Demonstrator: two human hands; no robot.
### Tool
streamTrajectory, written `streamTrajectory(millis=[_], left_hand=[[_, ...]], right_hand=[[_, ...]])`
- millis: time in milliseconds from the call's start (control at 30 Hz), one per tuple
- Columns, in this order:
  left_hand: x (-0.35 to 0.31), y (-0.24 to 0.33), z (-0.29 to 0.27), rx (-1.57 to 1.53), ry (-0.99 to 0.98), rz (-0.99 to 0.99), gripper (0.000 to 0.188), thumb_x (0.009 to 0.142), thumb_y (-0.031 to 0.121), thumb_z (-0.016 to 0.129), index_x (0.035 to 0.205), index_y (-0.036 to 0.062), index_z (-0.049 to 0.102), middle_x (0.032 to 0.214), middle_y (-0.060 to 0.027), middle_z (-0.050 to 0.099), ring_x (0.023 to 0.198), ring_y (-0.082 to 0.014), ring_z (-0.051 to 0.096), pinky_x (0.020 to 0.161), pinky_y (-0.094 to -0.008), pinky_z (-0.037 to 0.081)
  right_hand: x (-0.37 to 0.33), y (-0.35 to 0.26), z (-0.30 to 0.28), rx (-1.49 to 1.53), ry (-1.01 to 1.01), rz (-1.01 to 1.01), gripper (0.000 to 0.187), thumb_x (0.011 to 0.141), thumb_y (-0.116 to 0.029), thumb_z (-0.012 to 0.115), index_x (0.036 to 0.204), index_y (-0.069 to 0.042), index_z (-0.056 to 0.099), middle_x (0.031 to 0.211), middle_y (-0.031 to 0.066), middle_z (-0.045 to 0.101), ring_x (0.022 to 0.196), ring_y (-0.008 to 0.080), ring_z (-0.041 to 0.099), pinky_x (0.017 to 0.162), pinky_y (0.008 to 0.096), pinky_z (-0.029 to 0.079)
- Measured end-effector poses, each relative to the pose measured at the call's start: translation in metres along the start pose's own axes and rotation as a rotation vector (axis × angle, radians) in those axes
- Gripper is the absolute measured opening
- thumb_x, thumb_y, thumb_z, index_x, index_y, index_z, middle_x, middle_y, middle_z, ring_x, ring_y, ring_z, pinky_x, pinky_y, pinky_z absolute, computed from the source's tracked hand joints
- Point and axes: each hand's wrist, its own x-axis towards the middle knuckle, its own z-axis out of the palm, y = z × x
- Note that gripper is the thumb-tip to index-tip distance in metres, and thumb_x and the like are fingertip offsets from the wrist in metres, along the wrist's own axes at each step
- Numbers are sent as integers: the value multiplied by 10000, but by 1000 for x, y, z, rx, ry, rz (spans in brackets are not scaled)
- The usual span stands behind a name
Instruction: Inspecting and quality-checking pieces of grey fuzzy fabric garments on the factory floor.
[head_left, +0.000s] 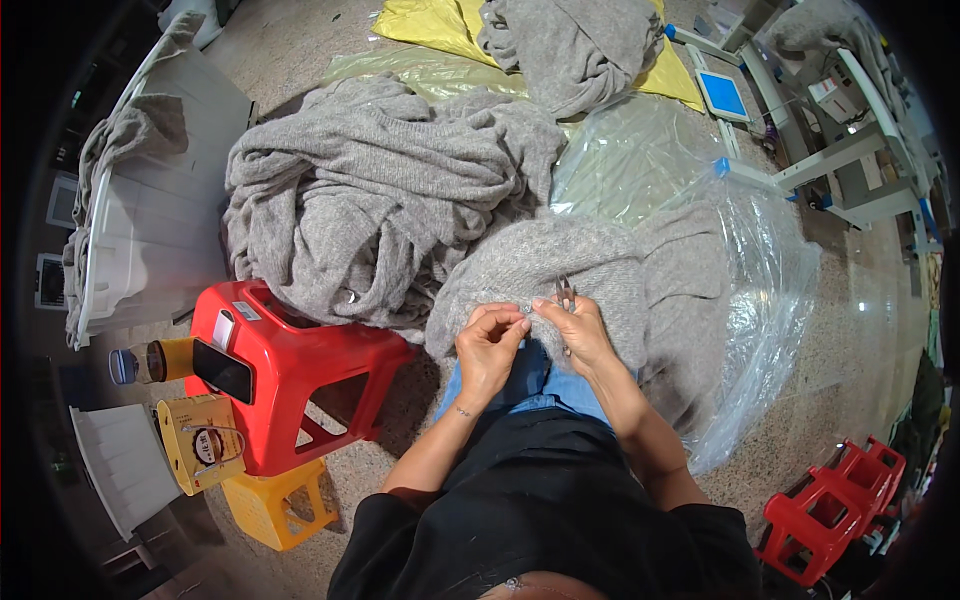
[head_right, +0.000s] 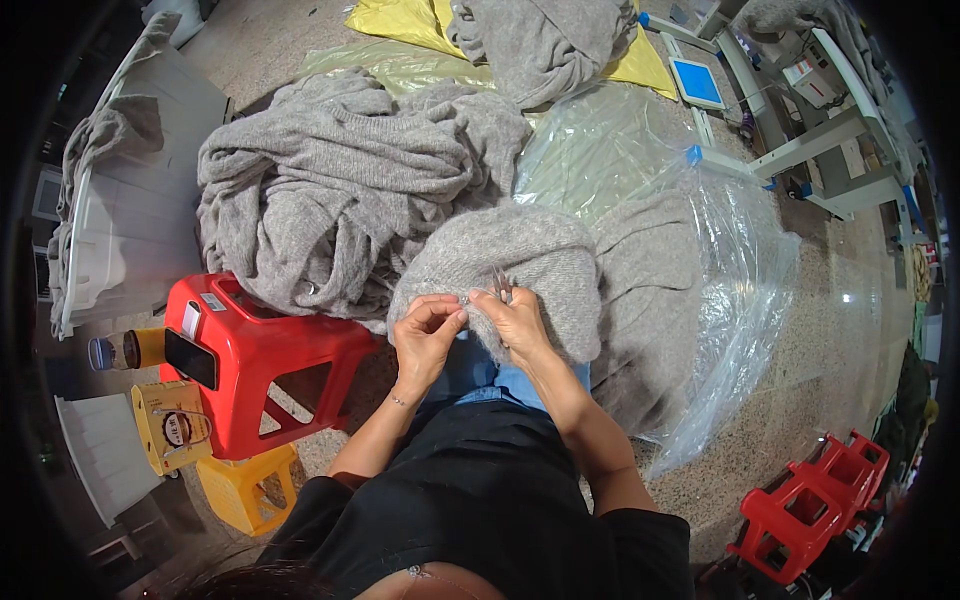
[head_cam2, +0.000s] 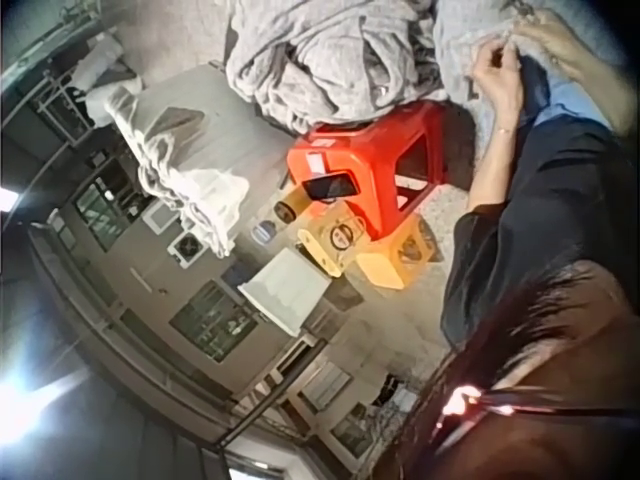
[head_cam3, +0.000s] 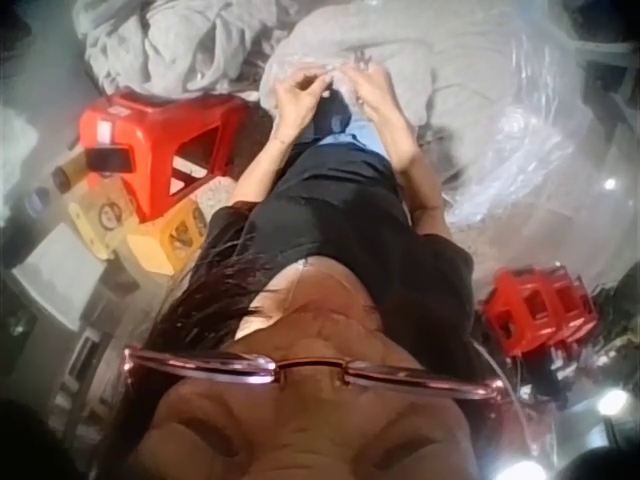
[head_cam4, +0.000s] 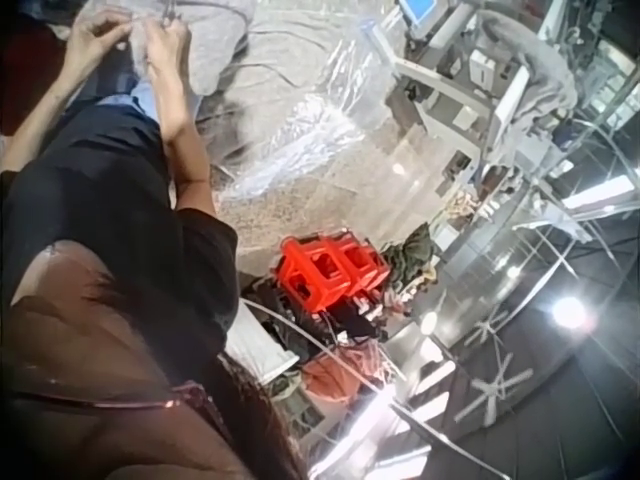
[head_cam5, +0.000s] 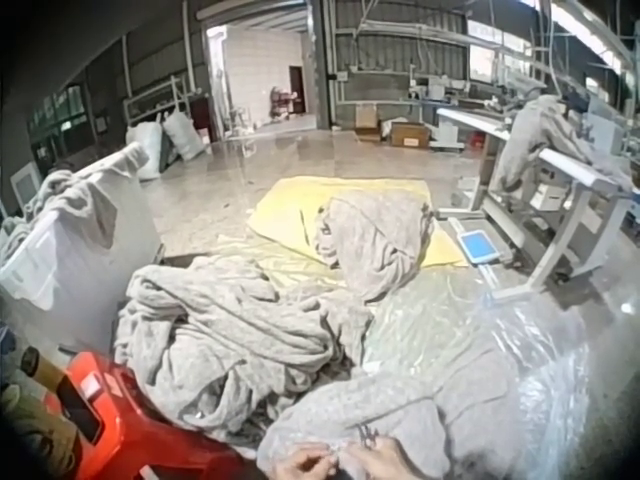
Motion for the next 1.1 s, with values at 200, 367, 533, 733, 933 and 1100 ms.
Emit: streamTrajectory(millis=[200, 367, 533, 733, 933, 1100], left_hand=[[1, -1, 1, -143, -4, -46, 77, 781, -10, 685, 854, -28, 666, 975, -46, 589, 790, -75, 574, 691, -192, 474], [6, 1, -2, -164, -33, -48, 52, 800, -8, 664, 848, -23, 651, 953, -41, 593, 779, -74, 576, 684, -190, 472], [6, 9, -10, -272, -143, -364, 46, 830, -5, 625, 874, -9, 613, 901, -48, 604, 756, -86, 586, 659, -202, 486], [6, 3, -6, -535, -82, -258, 31, 842, 11, 615, 870, 13, 602, 863, -27, 614, 716, -50, 559, 609, -181, 450], [5, -4, -9, -466, -91, -207, 45, 837, 5, 616, 877, 16, 599, 1067, -75, 594, 694, -32, 495, 665, -162, 394], [2, -3, -10, -481, -147, -171, 53, 841, 16, 616, 885, 40, 601, 1165, -102, 549, 806, -35, 496, 729, -188, 399]], right_hand=[[-2, -2, -2, 13, -5, 61, 93, 803, -130, 675, 783, -70, 607, 748, -8, 596, 713, 55, 532, 672, 221, 407], [1, 1, -3, 36, -17, 24, 93, 805, -129, 674, 781, -70, 606, 744, -13, 586, 722, 53, 520, 684, 223, 398], [-1, -4, -6, -32, -38, 61, 111, 801, -145, 683, 804, -84, 590, 746, -16, 572, 726, 50, 511, 691, 222, 394], [-8, -15, 4, -760, 392, -685, 282, 893, -333, 581, 821, -60, 574, 711, 0, 535, 688, 81, 495, 626, 236, 395], [-43, -19, -6, -392, -65, -52, 549, 943, -498, 365, 749, -30, 576, 552, -17, 440, 484, 78, 390, 459, 232, 318], [-40, -14, -1, -245, -170, 255, 510, 929, -456, 441, 696, -24, 583, 468, -50, 355, 409, 34, 278, 371, 211, 187]])
